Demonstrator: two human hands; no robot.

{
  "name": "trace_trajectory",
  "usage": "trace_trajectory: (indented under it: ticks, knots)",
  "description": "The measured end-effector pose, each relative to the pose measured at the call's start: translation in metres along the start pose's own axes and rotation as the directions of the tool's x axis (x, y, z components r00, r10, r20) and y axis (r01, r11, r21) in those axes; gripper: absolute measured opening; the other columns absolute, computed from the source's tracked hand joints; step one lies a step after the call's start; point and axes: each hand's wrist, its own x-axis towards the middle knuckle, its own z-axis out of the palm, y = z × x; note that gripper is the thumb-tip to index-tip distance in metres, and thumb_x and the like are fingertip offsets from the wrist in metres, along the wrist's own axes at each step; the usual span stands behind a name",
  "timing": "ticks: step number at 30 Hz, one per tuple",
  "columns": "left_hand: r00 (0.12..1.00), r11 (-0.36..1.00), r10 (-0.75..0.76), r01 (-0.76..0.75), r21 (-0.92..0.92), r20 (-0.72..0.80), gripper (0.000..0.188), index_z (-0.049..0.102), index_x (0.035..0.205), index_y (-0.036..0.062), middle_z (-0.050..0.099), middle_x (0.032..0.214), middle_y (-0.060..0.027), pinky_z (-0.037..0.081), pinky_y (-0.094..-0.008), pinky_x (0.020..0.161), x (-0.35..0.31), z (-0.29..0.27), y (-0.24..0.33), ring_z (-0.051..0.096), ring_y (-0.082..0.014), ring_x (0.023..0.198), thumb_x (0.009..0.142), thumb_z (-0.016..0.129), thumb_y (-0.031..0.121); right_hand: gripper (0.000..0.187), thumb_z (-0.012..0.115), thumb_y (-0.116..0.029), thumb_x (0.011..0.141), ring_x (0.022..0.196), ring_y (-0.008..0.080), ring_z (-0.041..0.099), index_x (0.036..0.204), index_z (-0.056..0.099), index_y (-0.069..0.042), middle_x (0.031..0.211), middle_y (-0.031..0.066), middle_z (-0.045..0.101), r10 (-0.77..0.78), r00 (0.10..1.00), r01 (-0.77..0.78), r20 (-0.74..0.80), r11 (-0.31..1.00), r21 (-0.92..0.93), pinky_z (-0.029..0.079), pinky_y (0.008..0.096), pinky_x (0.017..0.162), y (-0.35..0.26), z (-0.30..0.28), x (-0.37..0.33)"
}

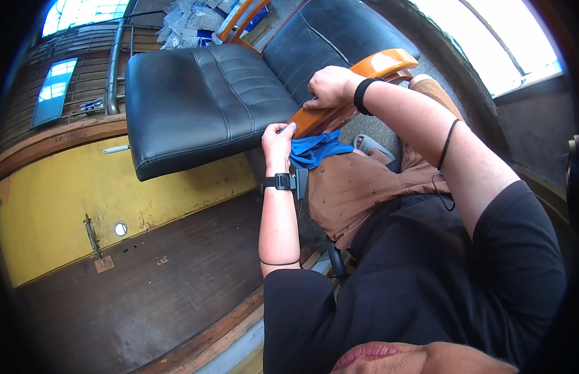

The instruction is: Wiping down the surfaces and armrests of an office chair using a blue cloth.

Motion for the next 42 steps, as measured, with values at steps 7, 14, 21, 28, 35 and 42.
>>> trace_trajectory:
  ticks: [7, 14, 21, 28, 35, 42]
  knots:
    - [1.000, 0.999, -0.012, 0.013, -0.042, 0.020, 0.019, 0.066, 0.093, 0.0042, 0.061, 0.083, 0.0014, 0.045, -0.0245, 0.065, 0.002, -0.005, -0.007, 0.051, -0.0075, 0.072, 0.086, 0.082, 0.012, 0.051, 0.062, -0.055, 0.093, 0.087, 0.0362, 0.072, 0.089, 0.079, -0.007, 0.086, 0.0175, 0.074, -0.031, 0.998, 0.031, -0.055, 1.000, 0.000, 0.058, 0.0443, 0.083, 0.002, 0.004, 0.001]
    - [0.999, 0.998, -0.021, 0.023, -0.053, 0.031, 0.019, 0.066, 0.093, 0.0039, 0.063, 0.084, 0.0011, 0.046, -0.0241, 0.069, -0.001, -0.003, -0.002, 0.053, -0.0074, 0.075, 0.087, 0.082, 0.011, 0.054, 0.060, -0.056, 0.094, 0.095, 0.0377, 0.071, 0.093, 0.079, -0.006, 0.095, 0.0185, 0.075, 0.007, 1.000, -0.008, 0.014, 1.000, 0.008, 0.056, 0.0446, 0.089, 0.000, 0.001, -0.001]
    - [0.999, 0.995, -0.043, 0.045, -0.090, 0.015, 0.019, 0.069, 0.092, 0.0025, 0.064, 0.084, 0.0011, 0.046, -0.0240, 0.068, 0.000, -0.002, -0.004, 0.054, -0.0071, 0.074, 0.085, 0.084, 0.011, 0.054, 0.059, -0.057, 0.094, 0.095, 0.0374, 0.072, 0.094, 0.079, -0.007, 0.095, 0.0185, 0.075, -0.006, 1.000, 0.006, 0.004, 1.000, -0.002, 0.056, 0.0444, 0.090, 0.000, 0.000, 0.000]
    - [0.998, 0.996, -0.046, 0.049, -0.074, 0.051, 0.019, 0.069, 0.093, 0.0018, 0.065, 0.083, 0.0014, 0.045, -0.0239, 0.067, 0.001, -0.003, -0.001, 0.053, -0.0070, 0.073, 0.086, 0.084, 0.011, 0.054, 0.059, -0.057, 0.094, 0.095, 0.0373, 0.072, 0.094, 0.079, -0.007, 0.095, 0.0185, 0.075, 0.003, 1.000, -0.003, 0.012, 1.000, -0.015, 0.056, 0.0445, 0.090, -0.001, -0.001, 0.000]
    - [0.998, 0.998, 0.044, -0.043, -0.050, 0.035, 0.015, 0.071, 0.093, 0.0016, 0.063, 0.082, 0.0027, 0.044, -0.0226, 0.065, -0.007, -0.001, -0.002, 0.053, -0.0055, 0.073, 0.089, 0.081, 0.011, 0.051, 0.061, -0.055, 0.094, 0.087, 0.0353, 0.073, 0.092, 0.080, -0.008, 0.087, 0.0163, 0.075, -0.009, 0.999, 0.008, -0.034, 1.000, -0.024, 0.058, 0.0438, 0.084, 0.001, 0.001, 0.001]
    - [0.997, 0.997, 0.083, -0.083, 0.009, 0.000, 0.015, 0.074, 0.098, -0.0010, 0.064, 0.080, 0.0032, 0.042, -0.0218, 0.061, -0.013, 0.000, 0.002, 0.051, -0.0043, 0.069, 0.091, 0.079, 0.012, 0.052, 0.060, -0.056, 0.095, 0.091, 0.0357, 0.072, 0.094, 0.080, -0.008, 0.091, 0.0166, 0.075, -0.003, 1.000, 0.002, -0.004, 1.000, -0.014, 0.057, 0.0437, 0.086, 0.001, 0.002, 0.001]
